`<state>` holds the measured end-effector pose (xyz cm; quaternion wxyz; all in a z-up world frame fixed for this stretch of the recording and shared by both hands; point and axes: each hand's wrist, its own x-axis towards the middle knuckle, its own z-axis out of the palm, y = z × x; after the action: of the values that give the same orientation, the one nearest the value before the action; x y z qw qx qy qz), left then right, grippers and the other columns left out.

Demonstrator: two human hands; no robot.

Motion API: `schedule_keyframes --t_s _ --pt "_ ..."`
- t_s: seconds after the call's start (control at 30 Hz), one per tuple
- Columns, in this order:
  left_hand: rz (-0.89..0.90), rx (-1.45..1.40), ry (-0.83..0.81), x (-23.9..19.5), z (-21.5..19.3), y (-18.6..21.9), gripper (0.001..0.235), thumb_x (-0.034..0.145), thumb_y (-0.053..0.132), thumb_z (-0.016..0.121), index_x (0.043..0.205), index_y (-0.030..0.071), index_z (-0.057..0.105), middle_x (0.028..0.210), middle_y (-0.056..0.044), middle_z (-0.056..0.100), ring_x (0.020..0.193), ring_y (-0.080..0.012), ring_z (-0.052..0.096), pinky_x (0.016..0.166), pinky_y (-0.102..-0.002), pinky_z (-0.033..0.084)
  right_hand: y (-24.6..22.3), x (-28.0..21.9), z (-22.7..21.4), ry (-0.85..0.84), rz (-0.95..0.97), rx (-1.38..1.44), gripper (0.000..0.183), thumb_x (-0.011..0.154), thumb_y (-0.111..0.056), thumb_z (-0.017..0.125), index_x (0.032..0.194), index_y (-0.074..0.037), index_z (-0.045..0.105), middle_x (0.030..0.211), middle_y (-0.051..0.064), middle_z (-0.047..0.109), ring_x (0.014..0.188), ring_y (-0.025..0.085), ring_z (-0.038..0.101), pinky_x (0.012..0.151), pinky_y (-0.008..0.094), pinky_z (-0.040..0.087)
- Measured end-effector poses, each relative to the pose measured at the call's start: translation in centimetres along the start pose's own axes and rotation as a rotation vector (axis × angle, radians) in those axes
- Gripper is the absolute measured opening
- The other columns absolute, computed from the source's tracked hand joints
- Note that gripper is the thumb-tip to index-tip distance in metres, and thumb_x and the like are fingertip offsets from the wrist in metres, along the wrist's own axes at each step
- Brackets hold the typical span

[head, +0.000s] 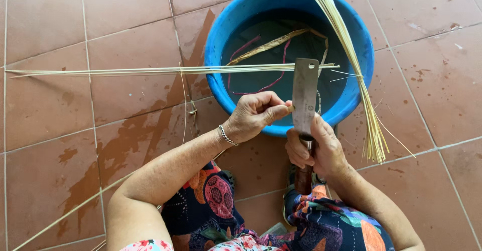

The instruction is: The person sits on a tiled floor and uses a large knife to split long bamboo stalks into thin strips. They hold the stalks with one hand and draw the knife along the length to separate the fibers, placing the finished strips on the floor.

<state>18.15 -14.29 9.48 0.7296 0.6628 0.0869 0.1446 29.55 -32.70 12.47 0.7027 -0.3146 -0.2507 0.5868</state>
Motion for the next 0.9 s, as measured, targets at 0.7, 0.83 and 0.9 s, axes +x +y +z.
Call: schedule_keyframes --t_s 0.7,0.83,0.9 --pt "0.021 0.181 -0.044 0.0 -1.0 1.5 0.018 0.1 0.02 0.071 0.108 0.003 0.073 0.082 0.011 0.061 0.074 0.0026 0.05 0.063 -0.017 0.045 -0.4 0.6 -0.5 0.082 -0.047 -0.025 0.047 0.108 -0.048 0.045 0.137 -0.011 0.052 0.059 0.004 0.045 0.041 0.01 0.037 0.038 0.027 0.035" --pt "-0.004 0.349 0.01 -0.2 -1.1 2.3 0.016 0.099 0.02 0.072 0.101 0.004 0.076 0.07 0.01 0.057 0.063 0.0011 0.046 0.054 -0.019 0.04 -1.3 0.2 0.3 0.09 0.068 -0.028 0.059 0.105 -0.055 0.035 0.149 -0.018 0.049 0.054 0.002 0.042 0.041 0.011 0.036 0.041 0.028 0.036" --pt "-0.015 0.315 0.033 -0.5 -0.8 2.6 0.017 0.099 0.02 0.071 0.102 0.004 0.076 0.07 0.01 0.057 0.064 0.0011 0.045 0.054 -0.019 0.039 -1.6 0.3 0.3 0.07 0.123 -0.005 0.062 0.106 -0.055 0.033 0.149 -0.014 0.051 0.054 0.001 0.042 0.039 0.01 0.034 0.04 0.028 0.034"
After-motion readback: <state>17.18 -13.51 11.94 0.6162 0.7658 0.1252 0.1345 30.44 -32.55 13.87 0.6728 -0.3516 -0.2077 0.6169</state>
